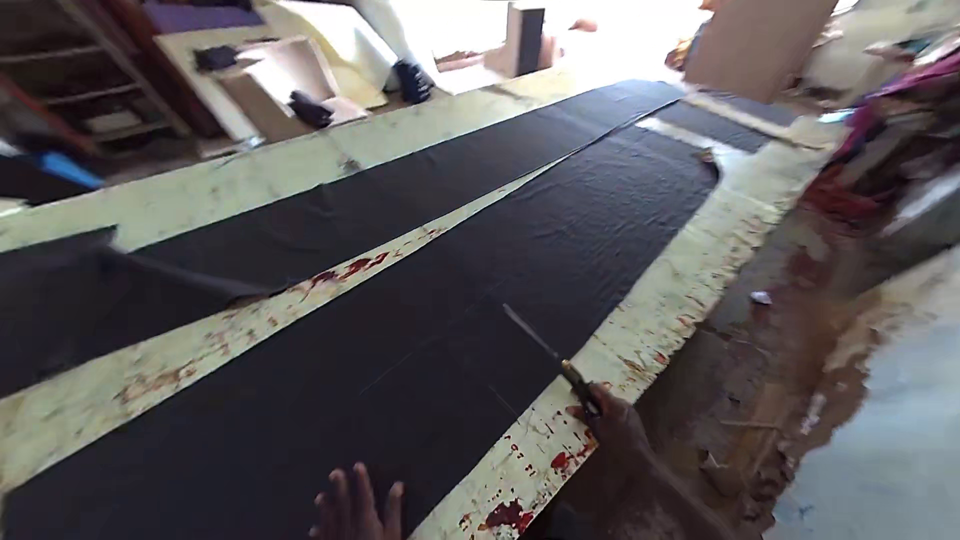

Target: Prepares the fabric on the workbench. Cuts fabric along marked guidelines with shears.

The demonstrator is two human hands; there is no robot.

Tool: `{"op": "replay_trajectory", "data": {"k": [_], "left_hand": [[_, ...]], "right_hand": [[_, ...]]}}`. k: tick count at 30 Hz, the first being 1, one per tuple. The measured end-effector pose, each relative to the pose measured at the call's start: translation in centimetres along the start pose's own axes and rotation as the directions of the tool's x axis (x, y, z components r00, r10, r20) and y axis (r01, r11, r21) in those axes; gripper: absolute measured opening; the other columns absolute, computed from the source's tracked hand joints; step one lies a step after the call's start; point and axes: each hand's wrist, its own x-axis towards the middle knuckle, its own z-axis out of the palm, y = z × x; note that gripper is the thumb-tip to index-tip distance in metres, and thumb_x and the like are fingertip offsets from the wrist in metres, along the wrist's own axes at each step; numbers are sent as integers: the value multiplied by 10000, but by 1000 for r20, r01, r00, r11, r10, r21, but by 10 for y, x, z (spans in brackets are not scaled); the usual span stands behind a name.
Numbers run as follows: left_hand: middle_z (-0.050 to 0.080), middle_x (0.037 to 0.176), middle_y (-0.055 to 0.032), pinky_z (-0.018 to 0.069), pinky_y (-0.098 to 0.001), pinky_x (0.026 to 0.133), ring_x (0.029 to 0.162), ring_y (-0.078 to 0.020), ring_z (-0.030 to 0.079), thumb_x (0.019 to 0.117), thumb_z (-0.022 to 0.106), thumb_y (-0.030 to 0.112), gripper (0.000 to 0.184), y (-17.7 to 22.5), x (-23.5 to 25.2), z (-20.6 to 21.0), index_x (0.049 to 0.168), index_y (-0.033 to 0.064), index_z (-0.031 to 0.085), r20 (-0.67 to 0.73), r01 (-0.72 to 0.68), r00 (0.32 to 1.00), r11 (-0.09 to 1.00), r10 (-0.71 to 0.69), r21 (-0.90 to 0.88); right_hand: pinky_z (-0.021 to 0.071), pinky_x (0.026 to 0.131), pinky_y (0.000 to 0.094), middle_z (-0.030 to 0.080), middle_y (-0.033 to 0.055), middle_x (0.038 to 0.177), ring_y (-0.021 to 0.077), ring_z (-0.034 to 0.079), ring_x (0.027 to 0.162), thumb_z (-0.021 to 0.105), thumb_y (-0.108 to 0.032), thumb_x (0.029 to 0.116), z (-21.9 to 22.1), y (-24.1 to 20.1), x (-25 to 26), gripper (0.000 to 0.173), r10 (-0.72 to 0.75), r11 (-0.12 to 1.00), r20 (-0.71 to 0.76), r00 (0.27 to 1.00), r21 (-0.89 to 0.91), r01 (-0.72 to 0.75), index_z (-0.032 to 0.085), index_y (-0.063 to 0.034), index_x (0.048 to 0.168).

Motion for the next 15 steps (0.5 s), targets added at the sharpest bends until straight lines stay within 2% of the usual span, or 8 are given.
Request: {"op": "replay_trajectory", "data": {"k": [3, 5, 7, 9, 12, 15], "left_hand": [[252, 1676, -188, 110, -756, 1169, 1529, -510, 182, 996, 264, 719, 837, 17, -7, 23, 1610, 156, 348, -18, 139, 990, 983, -138, 122], [279, 1676, -146, 117, -721, 1191, 1539, -470, 199, 1002, 232, 710, 813, 22, -11, 28, 1600, 178, 377, -45, 177, 984, 970, -172, 170], [292, 1676, -117, 146, -708, 1191, 1539, -450, 217, 1005, 213, 707, 797, 23, -12, 28, 1600, 204, 379, -45, 184, 983, 961, -178, 207], [286, 1680, -109, 151, -704, 1193, 1543, -445, 211, 1005, 204, 708, 797, 23, -11, 27, 1604, 209, 372, -38, 178, 984, 960, -174, 218], [285, 1681, -104, 152, -705, 1193, 1545, -436, 212, 1008, 202, 705, 795, 21, -13, 26, 1599, 204, 382, -26, 178, 984, 963, -177, 203], [303, 1670, -130, 133, -723, 1186, 1534, -456, 229, 998, 225, 724, 823, 27, -9, 18, 1581, 176, 416, -3, 203, 979, 970, -204, 133]], "right_hand": [[557, 795, 619, 718, 141, 1010, 350, 705, 926, 768, -449, 905, -25, 11, 68, 450, -133, 983, 17, 991, -123, 134, 675, -117, 1194], [553, 840, 627, 710, 147, 1098, 357, 696, 1011, 781, -402, 907, -33, 23, 102, 441, -223, 956, 36, 974, -188, 225, 676, -96, 1205], [559, 815, 615, 709, 137, 1081, 354, 695, 1001, 789, -372, 899, -35, 36, 121, 397, -262, 927, 58, 963, -263, 268, 677, -97, 1163], [560, 817, 613, 719, 128, 1085, 358, 698, 1008, 803, -341, 876, -37, 39, 127, 380, -243, 916, 81, 967, -309, 257, 689, -114, 1159], [552, 817, 623, 717, 133, 1077, 362, 696, 1006, 805, -416, 874, -40, 39, 123, 431, -203, 931, 112, 973, -286, 228, 681, -125, 1166], [537, 712, 639, 708, 144, 955, 370, 691, 867, 801, -477, 871, -50, 32, 99, 474, -159, 972, 79, 984, -160, 170, 677, -130, 1169]]}}
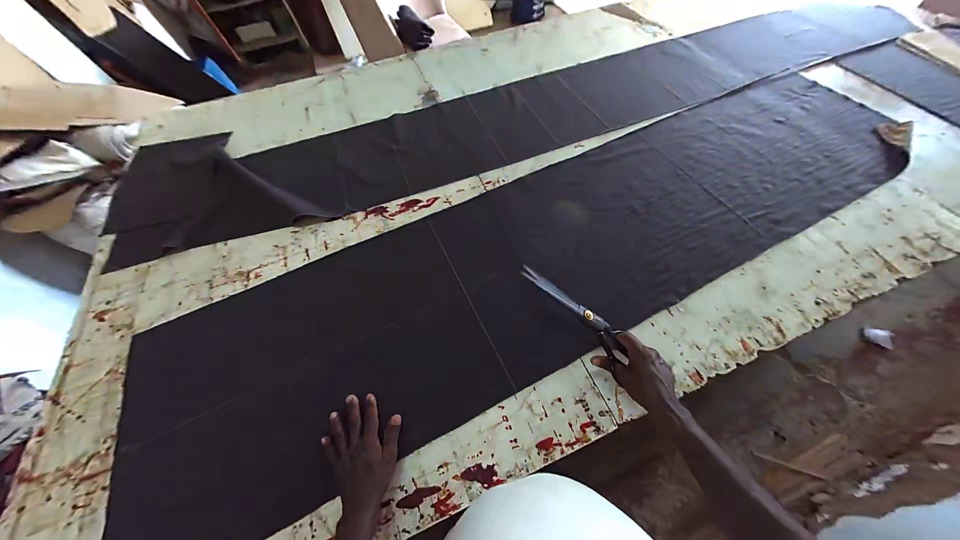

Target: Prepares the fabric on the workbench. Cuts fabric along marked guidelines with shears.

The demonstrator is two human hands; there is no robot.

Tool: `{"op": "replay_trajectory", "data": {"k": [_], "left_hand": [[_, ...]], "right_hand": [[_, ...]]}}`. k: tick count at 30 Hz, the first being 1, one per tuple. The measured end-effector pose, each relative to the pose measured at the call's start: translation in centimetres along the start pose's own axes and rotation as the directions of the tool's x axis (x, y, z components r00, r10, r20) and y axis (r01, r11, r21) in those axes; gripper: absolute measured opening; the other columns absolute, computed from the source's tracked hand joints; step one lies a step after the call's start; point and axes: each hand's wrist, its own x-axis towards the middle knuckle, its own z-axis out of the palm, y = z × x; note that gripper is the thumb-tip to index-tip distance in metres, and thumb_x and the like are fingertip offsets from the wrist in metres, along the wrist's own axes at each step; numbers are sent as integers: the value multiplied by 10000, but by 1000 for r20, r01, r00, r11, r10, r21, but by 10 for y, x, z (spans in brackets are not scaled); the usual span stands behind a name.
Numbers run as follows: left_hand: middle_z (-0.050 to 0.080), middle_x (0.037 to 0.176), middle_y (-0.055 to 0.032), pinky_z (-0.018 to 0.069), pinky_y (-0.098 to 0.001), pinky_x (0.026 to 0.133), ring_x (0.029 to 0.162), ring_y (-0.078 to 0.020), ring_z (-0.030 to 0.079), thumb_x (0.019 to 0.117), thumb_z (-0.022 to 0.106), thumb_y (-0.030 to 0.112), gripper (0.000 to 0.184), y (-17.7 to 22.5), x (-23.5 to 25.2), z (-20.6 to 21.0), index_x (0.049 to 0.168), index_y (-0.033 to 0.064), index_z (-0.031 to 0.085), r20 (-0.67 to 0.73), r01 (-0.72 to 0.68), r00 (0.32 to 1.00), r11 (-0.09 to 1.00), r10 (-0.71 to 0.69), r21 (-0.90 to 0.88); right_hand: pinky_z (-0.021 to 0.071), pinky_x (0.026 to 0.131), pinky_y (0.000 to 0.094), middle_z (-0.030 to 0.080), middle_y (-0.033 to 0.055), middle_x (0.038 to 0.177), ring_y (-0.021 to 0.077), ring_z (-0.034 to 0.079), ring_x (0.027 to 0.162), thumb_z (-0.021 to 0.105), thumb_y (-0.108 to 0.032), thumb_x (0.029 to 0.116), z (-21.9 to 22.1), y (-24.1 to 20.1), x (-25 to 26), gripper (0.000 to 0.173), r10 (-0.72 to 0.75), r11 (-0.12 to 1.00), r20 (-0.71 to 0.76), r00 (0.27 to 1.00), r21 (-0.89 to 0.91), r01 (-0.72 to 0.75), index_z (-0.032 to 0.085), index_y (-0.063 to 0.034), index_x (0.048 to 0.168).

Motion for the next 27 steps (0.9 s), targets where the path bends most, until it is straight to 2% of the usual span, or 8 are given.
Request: {"op": "replay_trajectory", "data": {"k": [3, 5, 7, 11, 13, 18, 23, 27], "left_hand": [[350, 1632, -197, 144, -710, 1194, 1519, -491, 237, 964, 341, 738, 877, 17, 6, -16, 1545, 91, 458, -2, -67, 998, 989, 67, -129], [398, 1608, -188, 194, -672, 1209, 1513, -469, 275, 958, 448, 687, 821, 39, 12, -21, 1498, 74, 519, -30, -218, 976, 944, 217, -246], [440, 1590, -151, 221, -649, 1222, 1518, -436, 286, 964, 546, 607, 705, 67, 15, -17, 1436, 86, 594, -12, -365, 921, 849, 390, -381], [472, 1580, -52, 281, -573, 1227, 1530, -331, 304, 945, 605, 587, 607, 113, 19, 12, 1363, 152, 664, -1, -519, 802, 696, 598, -496], [475, 1577, -46, 287, -549, 1229, 1526, -314, 315, 940, 612, 595, 621, 124, 23, 21, 1376, 154, 654, 26, -528, 779, 678, 627, -511], [492, 1556, -28, 296, -519, 1220, 1492, -292, 363, 938, 555, 666, 661, 123, 24, 42, 1353, 163, 662, -9, -550, 778, 674, 629, -493], [553, 1500, -62, 306, -523, 1218, 1473, -313, 402, 1041, 474, 529, 524, 122, 20, 43, 1292, 125, 695, -83, -605, 761, 658, 643, -448], [579, 1473, -63, 318, -539, 1206, 1465, -336, 408, 1066, 469, 448, 442, 122, 18, 43, 1159, 117, 747, -86, -612, 756, 654, 649, -445]], "right_hand": [[553, 621, 516, 660, 90, 795, 267, 645, 679, 746, -453, 925, -14, -9, -52, 408, -1, 963, 129, 992, 268, -34, 661, -103, 1116], [555, 550, 356, 616, 35, 721, 162, 608, 572, 677, -509, 946, -19, -8, -95, 450, -87, 820, 337, 937, 558, -125, 613, -76, 1055], [532, 508, 282, 572, -13, 687, 111, 570, 528, 709, -616, 887, -24, -4, -134, 533, -131, 625, 542, 830, 695, -355, 588, -109, 997], [538, 575, 266, 585, -10, 757, 109, 591, 619, 691, -691, 858, -38, 9, -182, 569, -183, 530, 825, 535, 541, -652, 616, -151, 1020], [543, 580, 262, 590, -10, 760, 105, 598, 623, 654, -713, 872, -38, 4, -193, 562, -176, 531, 880, 442, 463, -710, 631, -165, 993], [485, 517, 243, 540, -30, 682, 81, 535, 548, 668, -636, 910, -2, -16, -197, 485, -107, 575, 834, 541, 496, -651, 600, -159, 968], [460, 517, 231, 527, -31, 662, 72, 509, 536, 690, -623, 902, 24, -35, -187, 497, -101, 548, 776, 623, 566, -616, 587, -137, 940], [484, 520, 233, 539, -28, 658, 80, 535, 534, 706, -620, 892, 29, -37, -180, 507, -94, 516, 775, 624, 574, -636, 574, -134, 952]]}}
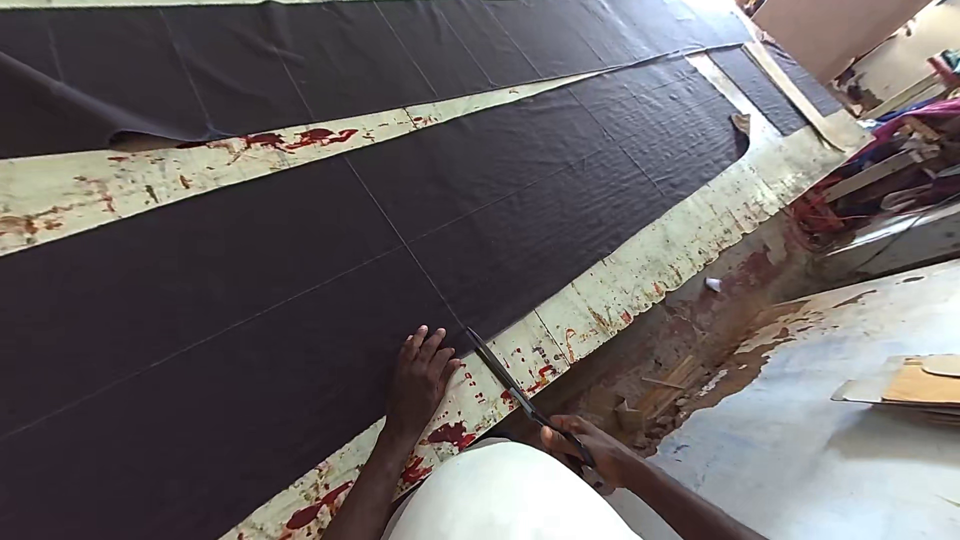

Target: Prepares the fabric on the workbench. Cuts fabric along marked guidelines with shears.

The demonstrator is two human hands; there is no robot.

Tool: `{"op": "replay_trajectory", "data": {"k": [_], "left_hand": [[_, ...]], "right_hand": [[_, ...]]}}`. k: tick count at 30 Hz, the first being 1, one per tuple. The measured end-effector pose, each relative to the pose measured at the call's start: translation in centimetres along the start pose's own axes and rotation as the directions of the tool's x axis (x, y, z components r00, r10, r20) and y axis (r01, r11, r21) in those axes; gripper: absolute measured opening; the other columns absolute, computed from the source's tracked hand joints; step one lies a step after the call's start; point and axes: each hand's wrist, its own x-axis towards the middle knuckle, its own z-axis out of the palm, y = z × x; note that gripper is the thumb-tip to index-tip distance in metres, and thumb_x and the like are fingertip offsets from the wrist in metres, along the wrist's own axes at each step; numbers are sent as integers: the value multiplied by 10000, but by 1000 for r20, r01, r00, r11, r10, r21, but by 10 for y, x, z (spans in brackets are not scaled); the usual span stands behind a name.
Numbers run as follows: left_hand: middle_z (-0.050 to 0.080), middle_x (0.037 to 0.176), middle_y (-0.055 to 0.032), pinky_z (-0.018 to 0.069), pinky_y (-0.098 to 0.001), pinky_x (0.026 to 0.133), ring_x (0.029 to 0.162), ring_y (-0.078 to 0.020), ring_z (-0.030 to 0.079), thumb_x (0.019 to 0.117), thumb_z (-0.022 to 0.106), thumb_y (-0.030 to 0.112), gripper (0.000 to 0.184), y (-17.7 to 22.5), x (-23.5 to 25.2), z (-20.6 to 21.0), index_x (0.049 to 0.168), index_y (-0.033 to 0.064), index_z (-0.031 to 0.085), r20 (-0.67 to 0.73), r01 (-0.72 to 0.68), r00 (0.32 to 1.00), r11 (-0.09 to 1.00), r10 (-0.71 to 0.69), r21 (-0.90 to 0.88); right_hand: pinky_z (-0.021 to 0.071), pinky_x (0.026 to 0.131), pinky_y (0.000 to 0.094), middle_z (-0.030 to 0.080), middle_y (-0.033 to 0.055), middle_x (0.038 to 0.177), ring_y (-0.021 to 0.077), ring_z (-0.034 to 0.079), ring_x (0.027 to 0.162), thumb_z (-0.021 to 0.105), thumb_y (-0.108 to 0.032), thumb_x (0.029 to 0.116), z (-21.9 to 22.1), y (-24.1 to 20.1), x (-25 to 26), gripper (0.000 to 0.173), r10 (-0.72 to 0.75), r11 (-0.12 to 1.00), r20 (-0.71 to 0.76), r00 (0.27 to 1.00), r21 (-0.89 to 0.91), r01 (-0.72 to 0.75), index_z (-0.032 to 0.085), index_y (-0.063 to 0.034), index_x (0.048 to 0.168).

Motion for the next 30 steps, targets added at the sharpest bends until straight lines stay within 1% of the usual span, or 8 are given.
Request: {"op": "replay_trajectory", "data": {"k": [2, 4, 8, 15, 19, 23, 26, 30], "left_hand": [[588, 1461, -64, 317, -540, 1207, 1463, -332, 414, 1064, 482, 420, 409, 0, -1, 0, 1101, 116, 754, 3, -3, 1000, 1000, 3, -4], [600, 1445, -65, 327, -532, 1202, 1452, -319, 433, 1064, 498, 396, 385, 0, -1, -1, 1075, 108, 753, 0, -16, 1000, 1000, 16, -13], [615, 1414, -63, 385, -496, 1157, 1402, -291, 484, 1058, 526, 355, 343, 2, 1, -3, 1034, 96, 749, -25, -50, 998, 998, 49, -30], [601, 1425, -43, 398, -489, 1141, 1405, -269, 476, 1063, 511, 366, 344, 0, 0, -2, 1038, 112, 742, 1, -28, 1000, 998, 28, -55], [605, 1420, -22, 393, -475, 1143, 1397, -245, 484, 1066, 495, 382, 358, -2, 2, -1, 1021, 124, 738, 16, -12, 1000, 999, 13, -45], [608, 1413, -35, 392, -465, 1146, 1397, -247, 485, 1069, 491, 366, 353, -1, 4, -2, 1001, 110, 725, 14, -10, 1000, 998, 10, -64], [603, 1416, -35, 399, -463, 1143, 1393, -249, 487, 1073, 478, 366, 359, -1, 4, -3, 1001, 108, 717, 8, -4, 1000, 997, 5, -78], [615, 1400, -19, 416, -460, 1121, 1377, -236, 501, 1072, 472, 407, 380, -2, 4, -3, 1005, 128, 720, 7, 12, 1000, 996, -11, -94]], "right_hand": [[495, 521, 247, 533, -24, 662, 89, 539, 534, 701, -613, 899, -3, -2, 4, 505, 5, 1000, 2, 1000, -16, -5, 564, -131, 961], [498, 525, 256, 532, -18, 664, 97, 541, 534, 695, -623, 898, -3, -6, 7, 518, 8, 999, 1, 1000, -33, -8, 564, -126, 966], [481, 509, 250, 517, -21, 650, 93, 520, 516, 705, -625, 889, 0, -10, 14, 528, 9, 999, -24, 1000, -46, -10, 563, -121, 955], [467, 480, 264, 527, -8, 616, 98, 514, 491, 728, -595, 888, 0, 1, 23, 515, -29, 997, -69, 997, -70, 24, 584, -101, 892], [470, 495, 257, 540, -11, 642, 87, 521, 511, 733, -600, 882, 0, 4, 27, 513, -44, 996, -52, 998, -82, 40, 590, -108, 907], [469, 534, 248, 538, -27, 681, 75, 516, 545, 703, -643, 878, 9, -18, 36, 548, -36, 993, -40, 999, -118, 31, 589, -115, 971], [473, 526, 249, 523, -29, 672, 79, 513, 530, 674, -665, 888, 9, -24, 50, 560, -33, 989, -24, 999, -146, 29, 566, -122, 972], [473, 477, 285, 526, 3, 635, 111, 508, 484, 709, -635, 882, 6, -15, 55, 557, -64, 986, -79, 995, -157, 51, 586, -93, 913]]}}
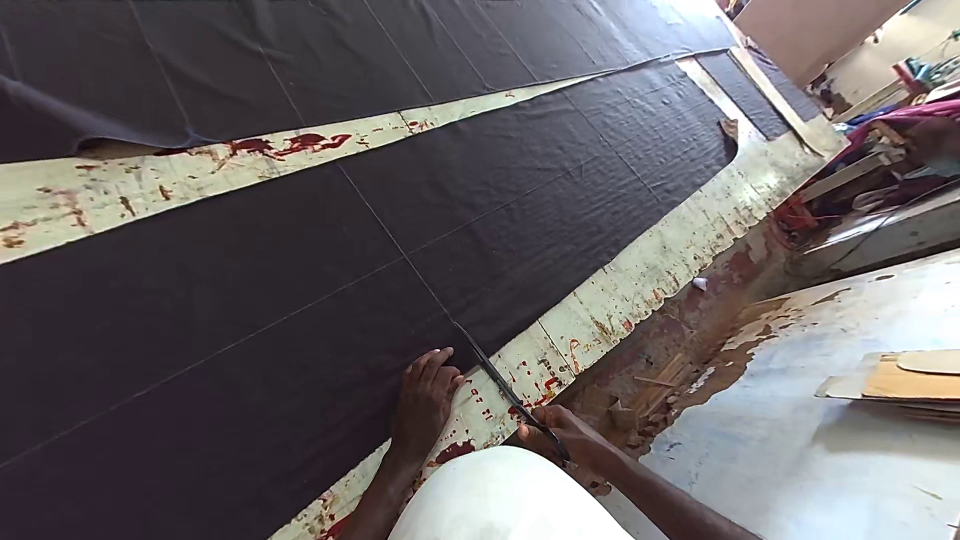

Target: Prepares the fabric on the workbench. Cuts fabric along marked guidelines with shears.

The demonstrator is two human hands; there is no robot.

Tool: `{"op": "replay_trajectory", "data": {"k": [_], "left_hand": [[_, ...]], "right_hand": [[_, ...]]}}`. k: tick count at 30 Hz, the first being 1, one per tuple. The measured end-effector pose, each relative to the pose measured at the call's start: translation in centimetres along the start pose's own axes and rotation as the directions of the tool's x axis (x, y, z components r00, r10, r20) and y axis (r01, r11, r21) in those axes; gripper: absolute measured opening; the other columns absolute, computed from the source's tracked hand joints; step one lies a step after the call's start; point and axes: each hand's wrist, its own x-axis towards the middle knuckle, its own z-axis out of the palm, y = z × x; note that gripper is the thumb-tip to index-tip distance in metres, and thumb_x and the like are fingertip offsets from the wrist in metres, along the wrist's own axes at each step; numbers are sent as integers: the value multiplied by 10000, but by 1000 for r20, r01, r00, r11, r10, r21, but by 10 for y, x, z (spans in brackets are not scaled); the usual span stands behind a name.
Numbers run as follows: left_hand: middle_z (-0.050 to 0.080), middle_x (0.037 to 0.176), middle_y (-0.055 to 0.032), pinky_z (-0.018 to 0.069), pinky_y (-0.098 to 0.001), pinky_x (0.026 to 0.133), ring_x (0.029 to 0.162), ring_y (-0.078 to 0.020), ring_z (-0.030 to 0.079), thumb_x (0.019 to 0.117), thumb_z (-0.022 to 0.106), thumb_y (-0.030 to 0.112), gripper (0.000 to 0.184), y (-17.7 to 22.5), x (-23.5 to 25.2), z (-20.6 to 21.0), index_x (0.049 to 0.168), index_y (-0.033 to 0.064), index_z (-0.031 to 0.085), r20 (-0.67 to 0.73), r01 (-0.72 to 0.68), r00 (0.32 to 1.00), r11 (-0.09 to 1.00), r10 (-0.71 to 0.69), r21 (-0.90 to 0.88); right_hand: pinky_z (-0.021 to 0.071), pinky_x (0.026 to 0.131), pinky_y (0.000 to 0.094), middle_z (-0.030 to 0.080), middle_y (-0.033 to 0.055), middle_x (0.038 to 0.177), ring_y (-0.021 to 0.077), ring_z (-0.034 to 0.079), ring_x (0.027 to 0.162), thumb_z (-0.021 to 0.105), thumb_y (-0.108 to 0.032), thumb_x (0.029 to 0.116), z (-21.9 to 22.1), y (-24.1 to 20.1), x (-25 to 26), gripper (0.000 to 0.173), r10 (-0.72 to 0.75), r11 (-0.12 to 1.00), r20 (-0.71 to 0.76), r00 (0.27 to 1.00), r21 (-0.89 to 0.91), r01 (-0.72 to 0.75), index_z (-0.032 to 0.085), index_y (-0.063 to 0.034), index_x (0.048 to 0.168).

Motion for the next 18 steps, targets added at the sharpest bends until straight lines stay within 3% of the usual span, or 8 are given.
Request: {"op": "replay_trajectory", "data": {"k": [3, 6, 10, 14, 18], "left_hand": [[618, 1396, -22, 417, -457, 1124, 1375, -235, 505, 1073, 466, 398, 378, -3, -1, 1, 1010, 127, 721, 2, 13, 1000, 999, -13, -32], [629, 1379, -25, 423, -457, 1115, 1356, -238, 521, 1070, 472, 402, 374, -3, 1, -1, 1004, 133, 723, 4, 27, 1000, 998, -27, -64], [627, 1379, -31, 438, -466, 1099, 1346, -243, 529, 1069, 477, 395, 367, -2, 1, -4, 993, 132, 722, 2, 33, 999, 993, -33, -116], [625, 1388, -30, 448, -461, 1083, 1335, -242, 539, 1065, 483, 388, 359, -1, 3, -6, 988, 135, 726, 17, 48, 999, 990, -47, -134], [628, 1383, -36, 449, -461, 1081, 1339, -246, 537, 1068, 473, 390, 366, -3, 1, -4, 971, 133, 715, 5, 49, 999, 987, -48, -150]], "right_hand": [[481, 489, 271, 533, -6, 641, 101, 519, 496, 724, -606, 884, 0, -5, 0, 528, 20, 999, 20, 1000, 37, -20, 589, -98, 934], [481, 519, 261, 547, -15, 697, 92, 525, 538, 700, -624, 893, -1, -22, 8, 557, 38, 999, 36, 999, 5, -38, 609, -97, 1050], [484, 547, 253, 531, -29, 712, 86, 532, 568, 687, -658, 878, 3, -46, 26, 570, 91, 996, 31, 995, -19, -90, 550, -121, 1015], [478, 480, 274, 526, -11, 648, 106, 521, 501, 741, -590, 877, 5, -35, 34, 523, 40, 999, -24, 999, 0, -40, 568, -99, 925], [493, 496, 264, 537, -14, 659, 102, 540, 513, 722, -570, 899, 4, -42, 36, 503, 60, 998, 7, 998, 15, -60, 558, -98, 954]]}}
